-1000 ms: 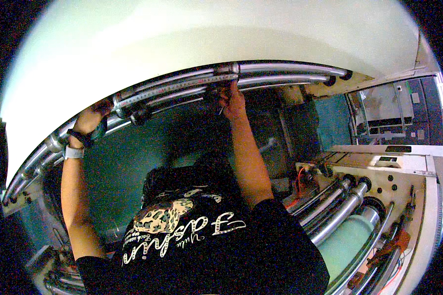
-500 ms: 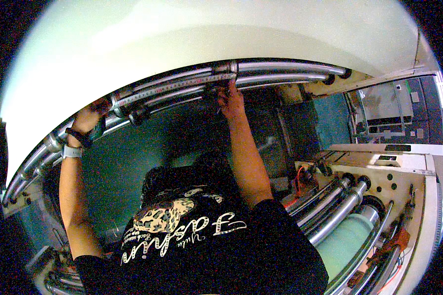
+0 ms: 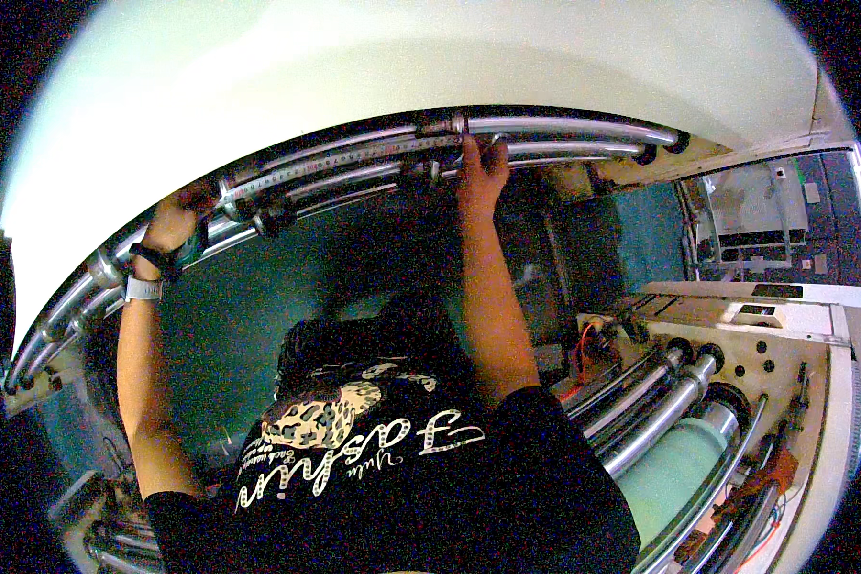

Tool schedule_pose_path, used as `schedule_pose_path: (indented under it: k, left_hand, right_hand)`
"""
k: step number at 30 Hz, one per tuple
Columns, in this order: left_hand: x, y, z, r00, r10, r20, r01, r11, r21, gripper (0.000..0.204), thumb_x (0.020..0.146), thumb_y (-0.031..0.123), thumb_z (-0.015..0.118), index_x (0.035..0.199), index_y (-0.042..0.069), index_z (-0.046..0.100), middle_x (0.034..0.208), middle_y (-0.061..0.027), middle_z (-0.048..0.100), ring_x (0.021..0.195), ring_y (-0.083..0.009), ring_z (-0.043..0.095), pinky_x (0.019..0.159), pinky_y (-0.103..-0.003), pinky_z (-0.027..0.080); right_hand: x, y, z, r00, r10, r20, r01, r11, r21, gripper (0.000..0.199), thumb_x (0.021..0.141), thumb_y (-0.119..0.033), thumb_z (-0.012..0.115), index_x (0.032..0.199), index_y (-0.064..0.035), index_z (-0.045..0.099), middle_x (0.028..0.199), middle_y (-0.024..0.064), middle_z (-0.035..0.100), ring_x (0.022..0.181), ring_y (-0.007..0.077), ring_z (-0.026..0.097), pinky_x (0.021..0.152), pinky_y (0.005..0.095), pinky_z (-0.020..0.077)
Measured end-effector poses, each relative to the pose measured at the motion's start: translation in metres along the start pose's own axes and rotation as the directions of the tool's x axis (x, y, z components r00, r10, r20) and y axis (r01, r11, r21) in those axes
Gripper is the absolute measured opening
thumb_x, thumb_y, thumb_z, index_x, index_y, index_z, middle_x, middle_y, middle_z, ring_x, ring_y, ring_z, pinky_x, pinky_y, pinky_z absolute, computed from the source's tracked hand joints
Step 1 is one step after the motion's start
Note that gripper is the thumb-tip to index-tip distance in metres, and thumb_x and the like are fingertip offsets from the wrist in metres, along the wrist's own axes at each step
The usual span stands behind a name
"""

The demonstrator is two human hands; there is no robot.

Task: The person uses a tape measure to measure the distance between metal rollers on the underside of a large machine. They repeatedly extend the tape measure across the gap and hold it in place to read the measurement.

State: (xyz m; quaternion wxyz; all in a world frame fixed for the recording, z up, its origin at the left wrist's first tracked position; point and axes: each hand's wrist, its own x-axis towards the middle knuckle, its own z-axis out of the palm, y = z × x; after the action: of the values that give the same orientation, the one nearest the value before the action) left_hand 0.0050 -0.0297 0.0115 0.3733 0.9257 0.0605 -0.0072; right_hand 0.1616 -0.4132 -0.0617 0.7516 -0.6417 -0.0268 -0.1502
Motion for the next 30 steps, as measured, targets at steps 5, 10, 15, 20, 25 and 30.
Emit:
schedule_pose_path:
  k: [5, 10, 15, 20, 25, 30]
  left_hand:
    - [-0.001, 0.003, -0.001, 1.000, -0.013, -0.014, 0.014, 0.998, 0.060, 0.013, 0.079, 0.013, 0.055, 0.082, 0.000, 0.055, 0.068, -0.0066, 0.054, 0.065, -0.0147, 0.050, 0.062, -0.028, 0.041]
    - [-0.003, -0.004, -0.002, 0.999, 0.043, -0.009, -0.042, 0.995, 0.093, 0.015, 0.080, 0.017, 0.054, 0.086, 0.004, 0.058, 0.078, -0.0097, 0.059, 0.073, -0.0192, 0.055, 0.070, -0.032, 0.044]
    - [0.005, -0.012, 0.000, 1.000, -0.011, 0.014, 0.011, 1.000, 0.030, 0.020, 0.078, 0.020, 0.056, 0.089, 0.004, 0.059, 0.081, -0.0110, 0.061, 0.076, -0.0206, 0.057, 0.072, -0.032, 0.044]
    - [0.000, 0.005, -0.007, 0.995, -0.074, 0.067, 0.065, 0.990, 0.127, 0.023, 0.079, 0.021, 0.057, 0.094, 0.003, 0.058, 0.089, -0.0101, 0.061, 0.086, -0.0187, 0.057, 0.077, -0.030, 0.044]
    - [0.005, -0.009, -0.002, 0.999, -0.025, 0.035, 0.020, 0.991, 0.135, 0.022, 0.079, 0.021, 0.056, 0.092, 0.004, 0.058, 0.084, -0.0109, 0.061, 0.080, -0.0185, 0.057, 0.075, -0.031, 0.044]
    - [0.006, -0.009, -0.002, 0.999, 0.017, 0.029, -0.021, 0.989, 0.145, 0.021, 0.074, 0.023, 0.053, 0.088, 0.010, 0.062, 0.087, -0.0112, 0.061, 0.082, -0.0268, 0.058, 0.074, -0.034, 0.044]
  right_hand:
    - [0.008, 0.005, 0.009, 0.992, -0.113, 0.049, 0.120, 0.980, -0.156, 0.009, 0.080, -0.011, 0.058, 0.080, -0.0103, 0.049, 0.066, -0.0045, 0.047, 0.054, 0.0027, 0.039, 0.042, 0.0176, 0.0309]
    - [0.007, -0.001, 0.010, 0.999, 0.035, 0.022, -0.032, 0.994, -0.101, 0.015, 0.078, -0.008, 0.060, 0.078, -0.0121, 0.046, 0.073, -0.0043, 0.050, 0.059, 0.0061, 0.043, 0.044, 0.0207, 0.0327]
    - [0.010, 0.008, 0.003, 0.998, 0.005, 0.061, -0.007, 0.999, 0.036, 0.013, 0.079, -0.008, 0.058, 0.075, -0.0131, 0.048, 0.068, -0.0029, 0.051, 0.054, 0.0051, 0.042, 0.042, 0.0200, 0.0298]
    - [-0.002, -0.018, 0.021, 0.998, 0.059, 0.008, -0.059, 0.998, 0.024, 0.018, 0.079, -0.007, 0.057, 0.069, -0.0111, 0.042, 0.063, -0.0031, 0.046, 0.053, 0.0067, 0.039, 0.045, 0.0215, 0.0322]
    - [0.001, -0.012, 0.017, 0.998, 0.032, 0.060, -0.033, 0.999, 0.013, 0.014, 0.079, -0.010, 0.058, 0.072, -0.0134, 0.047, 0.064, -0.0041, 0.050, 0.052, 0.0049, 0.042, 0.042, 0.0191, 0.0298]
    - [0.004, -0.009, 0.015, 0.995, 0.098, 0.028, -0.100, 0.993, 0.060, 0.013, 0.079, -0.010, 0.059, 0.072, -0.0134, 0.049, 0.063, -0.0043, 0.050, 0.051, 0.0042, 0.041, 0.042, 0.0183, 0.0286]
